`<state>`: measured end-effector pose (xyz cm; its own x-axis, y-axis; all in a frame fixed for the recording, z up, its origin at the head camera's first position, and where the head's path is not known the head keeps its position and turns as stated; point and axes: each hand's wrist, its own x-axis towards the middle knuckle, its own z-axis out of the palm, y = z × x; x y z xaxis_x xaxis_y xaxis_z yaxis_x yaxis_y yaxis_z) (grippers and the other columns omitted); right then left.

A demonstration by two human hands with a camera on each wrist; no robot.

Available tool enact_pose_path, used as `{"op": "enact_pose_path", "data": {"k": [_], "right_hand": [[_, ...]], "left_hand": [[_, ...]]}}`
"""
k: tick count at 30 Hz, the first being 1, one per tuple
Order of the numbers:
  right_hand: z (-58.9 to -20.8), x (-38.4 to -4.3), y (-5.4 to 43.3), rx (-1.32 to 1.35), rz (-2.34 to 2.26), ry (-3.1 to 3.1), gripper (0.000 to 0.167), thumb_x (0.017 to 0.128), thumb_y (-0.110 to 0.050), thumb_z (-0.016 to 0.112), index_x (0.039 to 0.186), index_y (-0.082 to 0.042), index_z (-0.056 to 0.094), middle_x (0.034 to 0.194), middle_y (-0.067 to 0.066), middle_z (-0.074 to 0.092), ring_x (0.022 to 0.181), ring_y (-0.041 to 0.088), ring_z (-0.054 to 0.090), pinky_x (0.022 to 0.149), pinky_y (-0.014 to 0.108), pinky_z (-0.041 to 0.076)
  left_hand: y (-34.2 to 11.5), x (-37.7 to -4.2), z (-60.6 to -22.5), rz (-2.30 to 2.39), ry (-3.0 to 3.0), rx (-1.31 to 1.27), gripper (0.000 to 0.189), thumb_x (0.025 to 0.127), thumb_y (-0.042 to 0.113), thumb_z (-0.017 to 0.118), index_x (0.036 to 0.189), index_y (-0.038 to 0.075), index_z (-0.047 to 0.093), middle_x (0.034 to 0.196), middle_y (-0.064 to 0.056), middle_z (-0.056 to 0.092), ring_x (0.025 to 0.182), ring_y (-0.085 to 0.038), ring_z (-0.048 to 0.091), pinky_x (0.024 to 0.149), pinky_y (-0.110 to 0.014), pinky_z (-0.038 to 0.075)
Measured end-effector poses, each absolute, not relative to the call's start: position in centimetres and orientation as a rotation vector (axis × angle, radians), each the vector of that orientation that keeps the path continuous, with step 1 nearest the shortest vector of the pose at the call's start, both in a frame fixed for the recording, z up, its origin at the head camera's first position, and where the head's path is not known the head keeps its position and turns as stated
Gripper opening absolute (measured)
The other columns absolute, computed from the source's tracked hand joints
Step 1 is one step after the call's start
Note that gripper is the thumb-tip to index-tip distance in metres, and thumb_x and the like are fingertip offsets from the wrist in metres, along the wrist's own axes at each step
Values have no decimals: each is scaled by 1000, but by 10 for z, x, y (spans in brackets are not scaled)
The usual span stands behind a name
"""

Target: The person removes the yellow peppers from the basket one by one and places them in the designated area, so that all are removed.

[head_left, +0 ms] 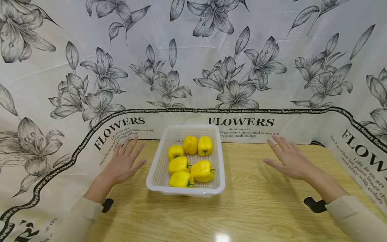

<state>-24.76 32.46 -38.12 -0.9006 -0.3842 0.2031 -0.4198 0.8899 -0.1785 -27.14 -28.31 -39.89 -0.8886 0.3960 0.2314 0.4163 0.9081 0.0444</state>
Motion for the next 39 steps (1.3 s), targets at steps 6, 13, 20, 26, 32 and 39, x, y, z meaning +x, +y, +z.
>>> {"op": "enact_pose_path", "data": {"k": [6, 13, 20, 26, 32, 39], "right_hand": [[-380, -245, 312, 680, 316, -2842, 82, 103, -44, 60, 160, 1, 25, 163, 31, 20, 147, 56, 19, 114, 74, 19], [-377, -243, 294, 738, 354, -2837, 82, 102, -45, 61, 161, -1, 25, 164, 30, 22, 146, 55, 23, 112, 73, 26], [-377, -239, 278, 778, 391, -2830, 80, 102, -43, 62, 159, 2, 28, 163, 28, 24, 146, 53, 26, 114, 70, 27], [-375, -234, 265, 807, 421, -2835, 78, 103, -42, 60, 160, 1, 28, 163, 27, 26, 145, 51, 30, 113, 69, 32], [-374, -229, 247, 864, 444, -2828, 76, 104, -41, 60, 159, 1, 29, 162, 25, 30, 145, 48, 34, 112, 66, 36], [-376, -228, 226, 931, 472, -2804, 74, 104, -42, 59, 159, -2, 31, 162, 21, 34, 145, 44, 37, 113, 64, 38]], "left_hand": [[-278, -267, -397, -139, -2867, -639, 71, 107, 55, 38, 165, 17, 22, 173, -10, 0, 157, -37, -9, 124, -62, -6], [-274, -260, -395, -181, -2827, -672, 69, 107, 52, 41, 164, 16, 26, 173, -11, 3, 157, -41, -3, 123, -65, -1], [-273, -256, -399, -186, -2850, -671, 70, 107, 54, 41, 165, 20, 24, 173, -8, 1, 157, -37, -6, 124, -65, 1], [-272, -253, -402, -206, -2867, -676, 71, 106, 56, 41, 166, 23, 21, 173, -8, 2, 157, -36, -8, 124, -65, 2], [-269, -250, -402, -236, -2873, -697, 71, 107, 54, 42, 165, 19, 21, 173, -9, 1, 157, -37, -5, 125, -62, 1], [-265, -246, -403, -218, -2867, -713, 73, 106, 55, 43, 165, 17, 21, 173, -7, 0, 158, -36, -1, 126, -59, 0]]}}
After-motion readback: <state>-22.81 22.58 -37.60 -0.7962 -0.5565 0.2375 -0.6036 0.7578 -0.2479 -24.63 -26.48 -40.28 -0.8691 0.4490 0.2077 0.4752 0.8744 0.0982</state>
